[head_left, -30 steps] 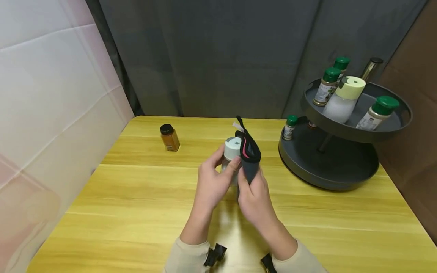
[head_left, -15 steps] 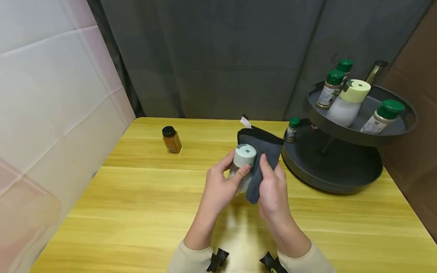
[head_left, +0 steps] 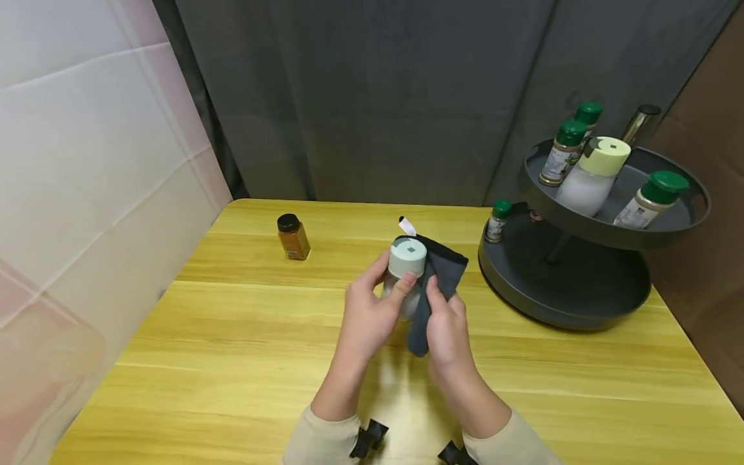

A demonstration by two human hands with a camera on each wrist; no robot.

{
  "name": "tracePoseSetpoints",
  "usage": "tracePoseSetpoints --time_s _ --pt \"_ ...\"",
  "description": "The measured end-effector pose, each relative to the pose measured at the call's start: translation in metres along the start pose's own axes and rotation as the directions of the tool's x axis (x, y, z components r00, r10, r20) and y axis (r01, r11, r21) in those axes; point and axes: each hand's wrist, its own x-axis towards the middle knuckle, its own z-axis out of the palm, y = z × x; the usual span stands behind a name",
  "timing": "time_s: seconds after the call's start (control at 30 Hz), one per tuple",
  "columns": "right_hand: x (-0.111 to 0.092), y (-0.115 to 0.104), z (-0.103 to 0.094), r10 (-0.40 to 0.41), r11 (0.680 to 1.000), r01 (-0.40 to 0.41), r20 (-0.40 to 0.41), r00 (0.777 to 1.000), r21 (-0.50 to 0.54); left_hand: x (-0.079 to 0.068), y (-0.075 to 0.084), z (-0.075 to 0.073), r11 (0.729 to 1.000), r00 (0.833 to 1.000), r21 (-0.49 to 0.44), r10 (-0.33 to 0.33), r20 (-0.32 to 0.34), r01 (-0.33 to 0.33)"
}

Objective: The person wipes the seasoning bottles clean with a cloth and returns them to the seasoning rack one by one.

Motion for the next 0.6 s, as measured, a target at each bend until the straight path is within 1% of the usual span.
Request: tracePoseSetpoints --time_s 0.03,0.1,0.2,0.27,0.33,0.4,0.47,0.5,0.6 --pt "0.001 -0.002 0.0 0.002 1.0 -0.002 -0.008 1.0 0.009 0.0 -0.001 0.001 1.0 1.0 0.002 0.0 0.01 0.0" --pt "0.001 -0.007 0.0 -0.02 1.0 0.021 -0.019 1.0 0.022 -0.001 -0.003 0.005 1.0 1.0 0.007 -0.004 0.027 0.004" --pt "0.001 -0.013 0.004 -0.099 0.994 0.1 -0.052 0.994 0.031 -0.001 -0.003 0.009 1.0 0.999 0.026 0.0 0.047 -0.001" --pt "0.002 -0.014 0.006 -0.172 0.984 0.174 -0.075 0.982 0.028 -0.001 -0.003 0.011 0.999 0.999 0.036 0.006 0.053 -0.008" --pt "0.002 -0.012 0.008 -0.239 0.97 0.241 -0.1 0.966 0.013 -0.001 -0.002 0.013 0.999 0.999 0.04 0.011 0.053 -0.013" --pt "0.002 -0.008 0.009 -0.288 0.957 0.29 -0.114 0.951 -0.001 -0.001 -0.002 0.014 0.999 0.999 0.037 0.012 0.043 -0.014" --pt "0.001 -0.002 0.008 -0.303 0.953 0.302 -0.118 0.946 -0.023 -0.001 -0.001 0.015 1.0 1.0 0.023 0.014 0.022 -0.014" --pt "0.001 0.001 0.008 -0.298 0.954 0.296 -0.116 0.947 -0.036 -0.001 -0.001 0.015 1.0 1.0 0.014 0.016 0.011 -0.016" --pt "0.0 0.008 0.005 -0.252 0.967 0.245 -0.101 0.962 -0.075 0.0 0.0 0.013 1.0 1.0 -0.014 0.017 -0.023 -0.018"
